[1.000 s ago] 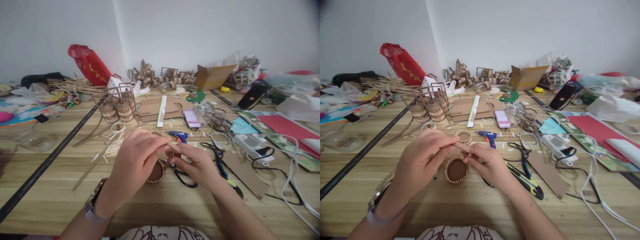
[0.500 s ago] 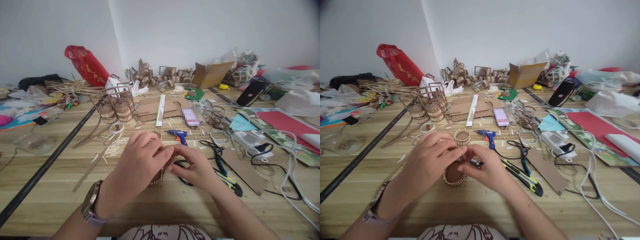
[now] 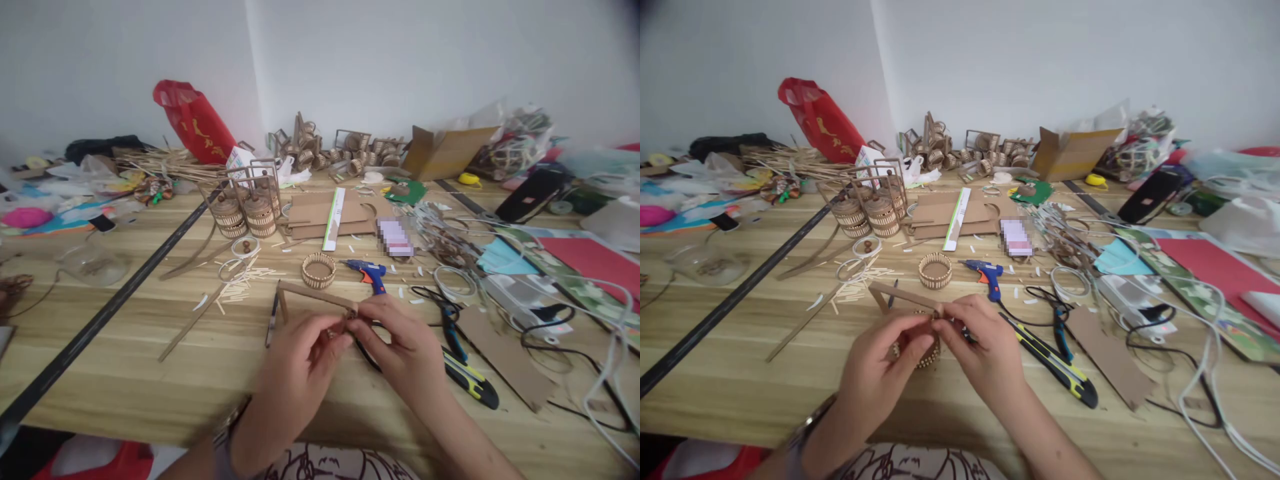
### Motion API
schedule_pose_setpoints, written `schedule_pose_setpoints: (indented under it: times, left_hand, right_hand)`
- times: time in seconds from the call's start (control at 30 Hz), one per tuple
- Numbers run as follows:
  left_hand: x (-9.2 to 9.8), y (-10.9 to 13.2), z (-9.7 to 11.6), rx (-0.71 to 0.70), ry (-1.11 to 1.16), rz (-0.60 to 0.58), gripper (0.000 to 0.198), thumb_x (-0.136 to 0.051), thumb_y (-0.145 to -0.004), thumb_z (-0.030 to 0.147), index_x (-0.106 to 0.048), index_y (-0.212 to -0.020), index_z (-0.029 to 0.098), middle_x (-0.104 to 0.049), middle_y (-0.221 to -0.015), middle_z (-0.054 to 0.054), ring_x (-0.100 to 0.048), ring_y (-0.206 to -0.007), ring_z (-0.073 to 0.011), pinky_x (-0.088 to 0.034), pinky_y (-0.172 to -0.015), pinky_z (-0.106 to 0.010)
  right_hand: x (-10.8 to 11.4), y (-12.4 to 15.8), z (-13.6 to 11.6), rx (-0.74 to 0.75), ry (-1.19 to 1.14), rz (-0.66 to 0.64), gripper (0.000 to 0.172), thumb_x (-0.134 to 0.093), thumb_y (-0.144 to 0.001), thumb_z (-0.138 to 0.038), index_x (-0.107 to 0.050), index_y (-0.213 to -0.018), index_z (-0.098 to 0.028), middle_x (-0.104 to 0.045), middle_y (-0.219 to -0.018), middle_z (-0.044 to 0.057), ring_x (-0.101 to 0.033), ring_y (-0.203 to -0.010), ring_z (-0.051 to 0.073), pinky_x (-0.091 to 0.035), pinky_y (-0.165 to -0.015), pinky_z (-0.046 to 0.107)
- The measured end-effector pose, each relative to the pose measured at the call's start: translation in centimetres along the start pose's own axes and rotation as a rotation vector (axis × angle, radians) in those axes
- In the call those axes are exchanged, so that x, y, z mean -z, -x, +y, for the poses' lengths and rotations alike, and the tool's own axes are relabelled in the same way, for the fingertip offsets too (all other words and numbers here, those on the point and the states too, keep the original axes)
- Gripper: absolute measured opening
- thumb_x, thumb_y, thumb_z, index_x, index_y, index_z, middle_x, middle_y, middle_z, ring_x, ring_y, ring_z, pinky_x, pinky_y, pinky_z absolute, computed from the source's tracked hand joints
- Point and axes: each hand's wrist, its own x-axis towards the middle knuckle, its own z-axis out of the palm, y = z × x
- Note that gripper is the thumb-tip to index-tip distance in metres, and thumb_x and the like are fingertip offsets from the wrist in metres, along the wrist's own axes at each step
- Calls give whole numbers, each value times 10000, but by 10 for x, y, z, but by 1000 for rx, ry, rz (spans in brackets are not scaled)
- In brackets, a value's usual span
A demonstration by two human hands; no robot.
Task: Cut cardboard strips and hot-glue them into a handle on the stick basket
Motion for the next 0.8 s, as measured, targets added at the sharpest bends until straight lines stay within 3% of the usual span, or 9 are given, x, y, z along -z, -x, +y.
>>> schedule_pose_setpoints:
  times: [0.07,0.2,0.43,0.57,0.8]
  left_hand:
    - [-14,2,-7,134,179,25,176,-590,-954,278,-654,-1094,193,-709,-976,-40,-663,-822,-143,-535,-724,-251]
    - [-25,-5,-11,170,441,58,203,-589,-952,323,-713,-1060,203,-705,-1040,-61,-659,-970,-178,-534,-871,-295]
    - [-35,-15,-5,362,842,96,170,-696,-857,314,-761,-949,185,-739,-1031,-75,-693,-994,-210,-560,-903,-335]
    - [-42,-19,-2,439,894,150,156,-718,-816,314,-753,-892,182,-761,-957,-62,-705,-943,-203,-559,-904,-341]
    - [-47,-21,-4,427,831,178,166,-719,-811,337,-740,-873,185,-756,-869,-45,-684,-816,-180,-566,-762,-298]
  right_hand:
    - [-1,3,-1,4,28,19,84,-652,-877,-182,-717,-910,-224,-700,-769,34,-664,-677,155,-540,-590,241]
    - [-3,7,-2,-2,97,46,121,-639,-883,-179,-722,-943,-243,-708,-786,29,-667,-679,157,-550,-609,240]
    - [-3,7,3,-45,81,26,129,-630,-897,-233,-755,-906,-263,-734,-787,35,-687,-679,174,-562,-594,257]
    - [-2,-2,12,-35,-21,-2,129,-652,-880,-240,-775,-893,-274,-749,-796,31,-696,-709,175,-571,-618,259]
    - [-4,-7,18,-66,-94,7,117,-677,-862,-263,-793,-870,-273,-763,-781,37,-703,-701,185,-582,-629,286]
